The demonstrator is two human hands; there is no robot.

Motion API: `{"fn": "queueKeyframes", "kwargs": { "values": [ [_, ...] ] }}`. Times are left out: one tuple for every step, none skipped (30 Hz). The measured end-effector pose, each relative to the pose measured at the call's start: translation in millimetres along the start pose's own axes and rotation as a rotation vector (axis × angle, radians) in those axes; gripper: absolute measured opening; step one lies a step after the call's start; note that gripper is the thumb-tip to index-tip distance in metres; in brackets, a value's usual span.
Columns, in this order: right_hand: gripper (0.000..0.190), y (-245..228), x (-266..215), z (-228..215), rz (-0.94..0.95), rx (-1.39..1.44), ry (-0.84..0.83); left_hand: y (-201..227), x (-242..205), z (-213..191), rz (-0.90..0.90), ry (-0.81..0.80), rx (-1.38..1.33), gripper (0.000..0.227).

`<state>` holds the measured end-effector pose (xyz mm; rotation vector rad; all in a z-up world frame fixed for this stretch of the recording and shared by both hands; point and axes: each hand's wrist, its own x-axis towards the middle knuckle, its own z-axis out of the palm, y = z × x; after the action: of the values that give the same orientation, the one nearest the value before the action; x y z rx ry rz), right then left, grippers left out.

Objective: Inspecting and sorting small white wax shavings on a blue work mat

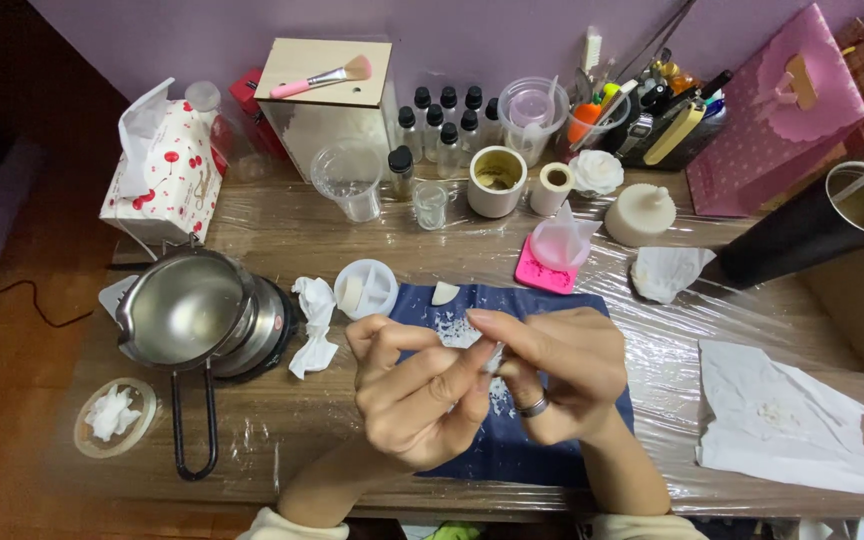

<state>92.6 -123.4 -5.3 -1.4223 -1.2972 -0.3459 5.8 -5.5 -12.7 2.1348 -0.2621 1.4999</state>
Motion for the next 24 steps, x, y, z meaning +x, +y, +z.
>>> {"fn": "queueKeyframes", "kwargs": {
  "values": [
    [0.030, 0.3, -0.9, -0.2, -0.039, -0.101, 0.038, 1.5, -0.3, -0.1, -0.006, -0.018, 0.008, 0.024],
    [0.033, 0.6, -1.8, -0.4, -0.078, -0.203, 0.075, 3.0, -0.6, -0.1, -0.012, -0.035, 0.016, 0.026],
    [0.033, 1.3, -2.0, -1.4, -0.079, -0.204, 0.075, 3.7, 1.2, 0.9, -0.012, -0.034, 0.015, 0.026],
    [0.032, 1.8, -2.1, -2.6, -0.073, -0.204, 0.083, 4.4, 2.9, 1.8, 0.006, -0.024, 0.000, 0.023],
    [0.033, 2.2, -2.6, -3.8, -0.067, -0.205, 0.091, 5.4, 4.4, 2.9, 0.022, -0.014, -0.017, 0.021],
    [0.033, -0.7, -1.6, -5.4, -0.067, -0.206, 0.090, 5.0, 2.7, 3.0, 0.022, -0.013, -0.018, 0.021],
    [0.031, -3.1, 0.2, -6.8, -0.013, -0.145, 0.028, 4.0, 1.5, 3.1, 0.000, -0.006, -0.008, 0.024],
    [0.030, -5.6, 2.0, -8.2, 0.041, -0.085, -0.034, 3.1, 0.4, 3.1, -0.021, 0.002, 0.003, 0.027],
    [0.030, -5.8, 3.0, -7.9, 0.038, -0.084, -0.033, 2.7, 1.7, 0.6, -0.019, 0.002, 0.005, 0.027],
    [0.031, -5.9, 4.0, -7.4, 0.050, -0.038, -0.053, 2.2, 2.9, -2.0, -0.013, -0.022, 0.034, 0.024],
    [0.032, -6.2, 4.9, -6.6, 0.063, 0.007, -0.072, 1.6, 4.1, -5.0, -0.007, -0.047, 0.064, 0.021],
    [0.032, -6.0, 4.6, -5.8, 0.061, 0.009, -0.071, 2.3, 4.2, -5.3, -0.006, -0.047, 0.066, 0.021],
    [0.033, -5.7, 4.4, -5.3, 0.051, 0.002, -0.060, 2.9, 4.4, -5.2, 0.021, -0.037, 0.107, 0.021],
    [0.033, -5.4, 4.2, -4.7, 0.040, -0.006, -0.049, 3.5, 4.6, -5.1, 0.048, -0.027, 0.148, 0.021],
    [0.033, -4.7, 3.2, -4.1, 0.039, -0.007, -0.049, 3.6, 4.1, -5.6, 0.049, -0.026, 0.147, 0.021],
    [0.031, -4.0, 2.1, -3.3, 0.030, -0.019, -0.035, 3.5, 3.5, -6.1, 0.072, -0.029, 0.185, 0.020],
    [0.030, -3.7, 0.8, -2.3, 0.023, -0.031, -0.023, 3.7, 2.6, -7.1, 0.092, -0.033, 0.223, 0.020],
    [0.030, -3.4, 0.4, -2.2, 0.025, -0.032, -0.025, 4.0, 1.7, -7.0, 0.091, -0.033, 0.222, 0.020],
    [0.030, -3.0, 0.0, -2.0, 0.020, -0.045, -0.012, 4.3, 1.0, -6.9, 0.091, -0.036, 0.227, 0.020],
    [0.031, -2.6, -0.3, -1.8, 0.014, -0.059, 0.001, 4.5, 0.2, -6.8, 0.091, -0.039, 0.231, 0.020],
    [0.031, -2.0, -1.0, -2.3, 0.014, -0.058, -0.001, 4.3, 1.2, -5.5, 0.090, -0.038, 0.232, 0.020],
    [0.029, -1.4, -1.7, -2.8, 0.014, -0.063, 0.005, 4.1, 2.2, -4.2, 0.087, -0.014, 0.206, 0.020],
    [0.029, -1.1, -2.8, -3.2, 0.016, -0.067, 0.010, 4.2, 2.9, -3.1, 0.084, 0.009, 0.178, 0.019],
    [0.029, -0.2, -3.5, -3.1, 0.017, -0.067, 0.008, 4.2, 2.7, -4.2, 0.081, 0.009, 0.179, 0.019]
  ]
}}
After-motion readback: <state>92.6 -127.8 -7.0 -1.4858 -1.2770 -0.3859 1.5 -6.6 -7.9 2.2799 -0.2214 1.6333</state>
